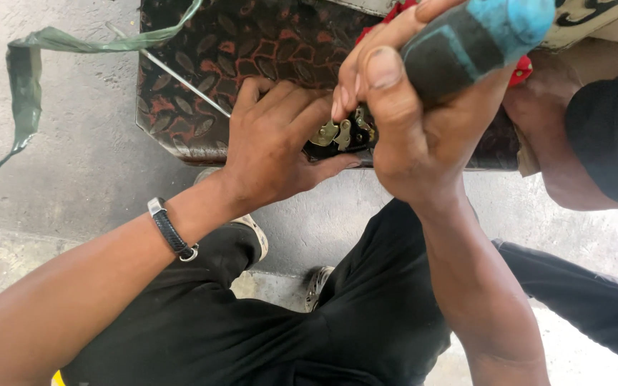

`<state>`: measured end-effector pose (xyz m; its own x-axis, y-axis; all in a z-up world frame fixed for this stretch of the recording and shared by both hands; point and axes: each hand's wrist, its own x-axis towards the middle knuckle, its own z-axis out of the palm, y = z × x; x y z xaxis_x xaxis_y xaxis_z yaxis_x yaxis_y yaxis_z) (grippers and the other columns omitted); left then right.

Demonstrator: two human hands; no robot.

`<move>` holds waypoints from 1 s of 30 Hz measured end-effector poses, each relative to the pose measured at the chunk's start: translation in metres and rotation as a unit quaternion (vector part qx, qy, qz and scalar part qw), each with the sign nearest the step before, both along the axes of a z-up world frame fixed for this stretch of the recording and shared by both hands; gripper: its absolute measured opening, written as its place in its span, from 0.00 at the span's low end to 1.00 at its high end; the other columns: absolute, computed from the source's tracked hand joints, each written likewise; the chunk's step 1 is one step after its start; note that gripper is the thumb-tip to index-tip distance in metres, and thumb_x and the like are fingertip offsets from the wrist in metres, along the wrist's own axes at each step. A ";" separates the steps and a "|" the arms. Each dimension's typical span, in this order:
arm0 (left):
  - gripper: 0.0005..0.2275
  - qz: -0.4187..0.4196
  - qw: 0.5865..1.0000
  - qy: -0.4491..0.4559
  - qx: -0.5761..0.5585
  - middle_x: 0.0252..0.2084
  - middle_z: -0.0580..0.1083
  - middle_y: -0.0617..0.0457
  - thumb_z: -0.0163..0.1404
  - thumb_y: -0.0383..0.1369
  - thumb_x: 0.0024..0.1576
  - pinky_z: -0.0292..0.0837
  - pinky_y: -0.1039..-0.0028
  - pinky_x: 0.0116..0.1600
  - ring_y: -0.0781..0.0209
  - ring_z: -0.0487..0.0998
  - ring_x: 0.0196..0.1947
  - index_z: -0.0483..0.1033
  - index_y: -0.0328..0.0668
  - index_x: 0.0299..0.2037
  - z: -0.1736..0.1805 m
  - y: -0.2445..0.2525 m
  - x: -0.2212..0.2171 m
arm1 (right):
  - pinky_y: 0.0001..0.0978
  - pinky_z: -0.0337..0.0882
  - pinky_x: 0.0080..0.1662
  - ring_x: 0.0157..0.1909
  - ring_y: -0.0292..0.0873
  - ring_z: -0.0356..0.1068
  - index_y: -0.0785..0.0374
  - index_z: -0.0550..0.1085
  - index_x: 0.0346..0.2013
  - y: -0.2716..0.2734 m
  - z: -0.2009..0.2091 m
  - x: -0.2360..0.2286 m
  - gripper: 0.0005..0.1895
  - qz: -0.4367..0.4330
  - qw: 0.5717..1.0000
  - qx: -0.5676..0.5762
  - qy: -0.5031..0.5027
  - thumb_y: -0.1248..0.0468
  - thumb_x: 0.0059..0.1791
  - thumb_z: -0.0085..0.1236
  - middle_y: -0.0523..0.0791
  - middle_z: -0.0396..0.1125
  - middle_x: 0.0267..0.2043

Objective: Repairing and reassembling a mechanical door latch for a vehicle.

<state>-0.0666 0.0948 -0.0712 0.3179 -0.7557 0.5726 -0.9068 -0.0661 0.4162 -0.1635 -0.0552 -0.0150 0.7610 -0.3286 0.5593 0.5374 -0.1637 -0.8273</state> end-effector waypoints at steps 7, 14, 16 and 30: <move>0.25 -0.002 1.000 0.012 0.002 0.42 0.75 0.54 0.71 0.48 0.48 0.62 0.62 0.51 0.56 0.75 0.44 0.76 0.42 0.47 -0.001 0.001 0.001 | 0.35 0.70 0.35 0.28 0.44 0.66 0.61 0.57 0.58 -0.002 -0.013 0.000 0.11 0.006 1.000 -0.003 -0.010 0.71 0.67 0.49 0.52 0.64 0.36; 0.25 -0.012 1.000 0.000 -0.006 0.45 0.76 0.56 0.70 0.49 0.51 0.62 0.62 0.52 0.57 0.75 0.46 0.78 0.45 0.52 -0.003 0.002 0.002 | 0.33 0.72 0.34 0.28 0.42 0.69 0.61 0.56 0.56 -0.001 -0.008 -0.004 0.10 0.004 1.000 0.007 0.010 0.70 0.64 0.47 0.49 0.66 0.33; 0.25 -0.013 1.000 -0.002 -0.006 0.45 0.77 0.55 0.70 0.49 0.51 0.62 0.62 0.52 0.57 0.75 0.46 0.79 0.45 0.52 -0.004 0.002 0.003 | 0.32 0.72 0.34 0.27 0.41 0.69 0.61 0.56 0.55 0.000 -0.007 -0.004 0.11 0.000 1.000 -0.003 0.003 0.70 0.64 0.48 0.49 0.66 0.33; 0.23 -0.005 1.000 -0.013 0.000 0.51 0.76 0.56 0.71 0.47 0.49 0.61 0.61 0.55 0.58 0.74 0.50 0.79 0.48 0.49 -0.012 0.002 0.001 | 0.31 0.72 0.37 0.30 0.43 0.70 0.62 0.55 0.53 0.003 -0.008 -0.017 0.10 -0.003 0.998 -0.054 0.016 0.68 0.64 0.47 0.52 0.66 0.36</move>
